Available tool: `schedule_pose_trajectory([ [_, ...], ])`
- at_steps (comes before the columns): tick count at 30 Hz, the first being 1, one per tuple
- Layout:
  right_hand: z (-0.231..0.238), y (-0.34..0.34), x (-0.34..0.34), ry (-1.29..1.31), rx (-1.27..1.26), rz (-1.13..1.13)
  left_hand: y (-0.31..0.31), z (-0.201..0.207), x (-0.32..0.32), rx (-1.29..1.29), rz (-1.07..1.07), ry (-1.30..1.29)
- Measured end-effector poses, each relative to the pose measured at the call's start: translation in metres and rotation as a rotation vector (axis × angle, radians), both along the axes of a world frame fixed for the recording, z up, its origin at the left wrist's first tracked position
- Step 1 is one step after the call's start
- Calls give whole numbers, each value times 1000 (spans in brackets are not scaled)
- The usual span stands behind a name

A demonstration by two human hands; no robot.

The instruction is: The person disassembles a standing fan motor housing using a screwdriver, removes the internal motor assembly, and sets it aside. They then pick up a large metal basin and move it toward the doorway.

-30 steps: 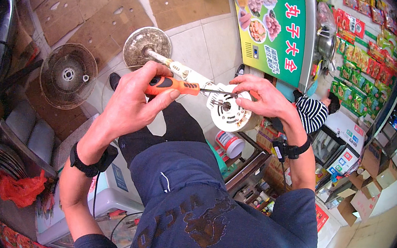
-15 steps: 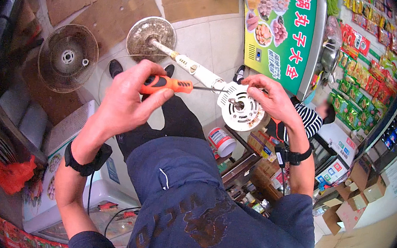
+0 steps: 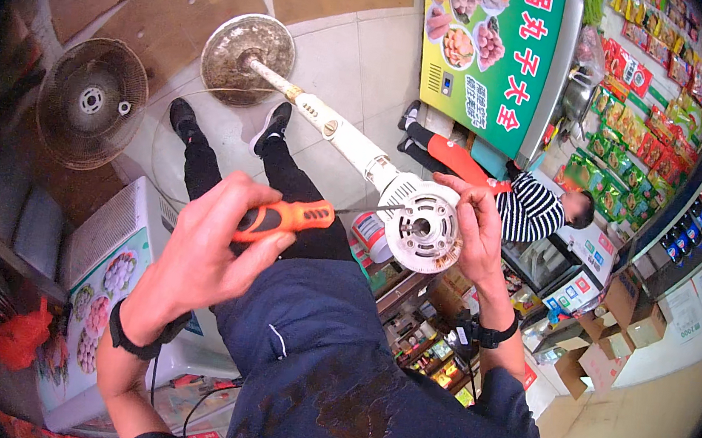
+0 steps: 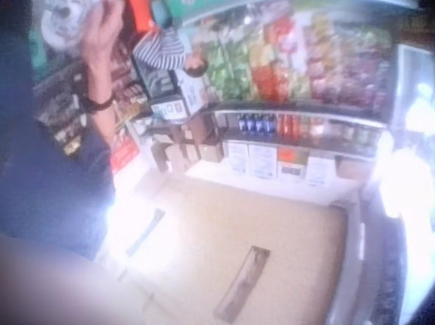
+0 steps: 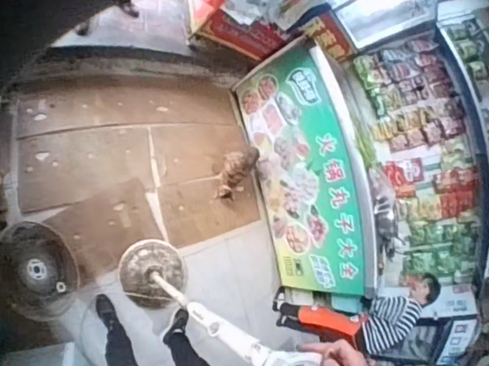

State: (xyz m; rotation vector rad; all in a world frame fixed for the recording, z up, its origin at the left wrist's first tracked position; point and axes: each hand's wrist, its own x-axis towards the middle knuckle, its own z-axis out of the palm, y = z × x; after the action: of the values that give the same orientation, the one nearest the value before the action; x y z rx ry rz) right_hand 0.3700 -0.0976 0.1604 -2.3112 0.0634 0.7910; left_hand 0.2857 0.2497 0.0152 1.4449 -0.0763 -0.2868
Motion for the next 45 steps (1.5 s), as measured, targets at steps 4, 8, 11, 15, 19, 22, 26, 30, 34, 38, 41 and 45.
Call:
schedule_pose_trajectory([
  [4, -1, -10, -5, 16, 37, -69, -4, -4, 3, -61, -19, -30],
  [8, -2, -13, -6, 12, 35, -88, -13, -8, 12, -90, -50, -62],
  [11, -2, -14, -6, -12, 44, -66, -18, -10, 18, -89, -73, -64],
  [15, -2, -13, -6, -20, 21, -59, -18, -11, 20, -90, -97, -71],
  [19, -2, -13, -4, -11, 27, -62, -14, -9, 19, -58, -158, -112],
  [22, -2, -11, -4, -7, 37, -76, -12, -9, 18, -19, -185, -217],
  [26, -3, -12, -4, -7, 58, -84, -11, -8, 18, -7, -207, -277],
  [30, -5, -15, -5, -17, 83, -59, -10, -7, 22, 57, -211, -444],
  [34, -6, -14, -5, -35, 77, -39, -11, -2, 31, 135, -145, -564],
  [38, -5, -10, -5, -52, 16, -1, -6, 9, 35, 215, -287, -519],
  [41, -4, -7, -6, -46, -7, -57, -6, 15, 36, 266, -384, -462],
  [45, -2, -7, -5, -77, -68, 6, -19, 16, 41, 194, -243, -571],
])
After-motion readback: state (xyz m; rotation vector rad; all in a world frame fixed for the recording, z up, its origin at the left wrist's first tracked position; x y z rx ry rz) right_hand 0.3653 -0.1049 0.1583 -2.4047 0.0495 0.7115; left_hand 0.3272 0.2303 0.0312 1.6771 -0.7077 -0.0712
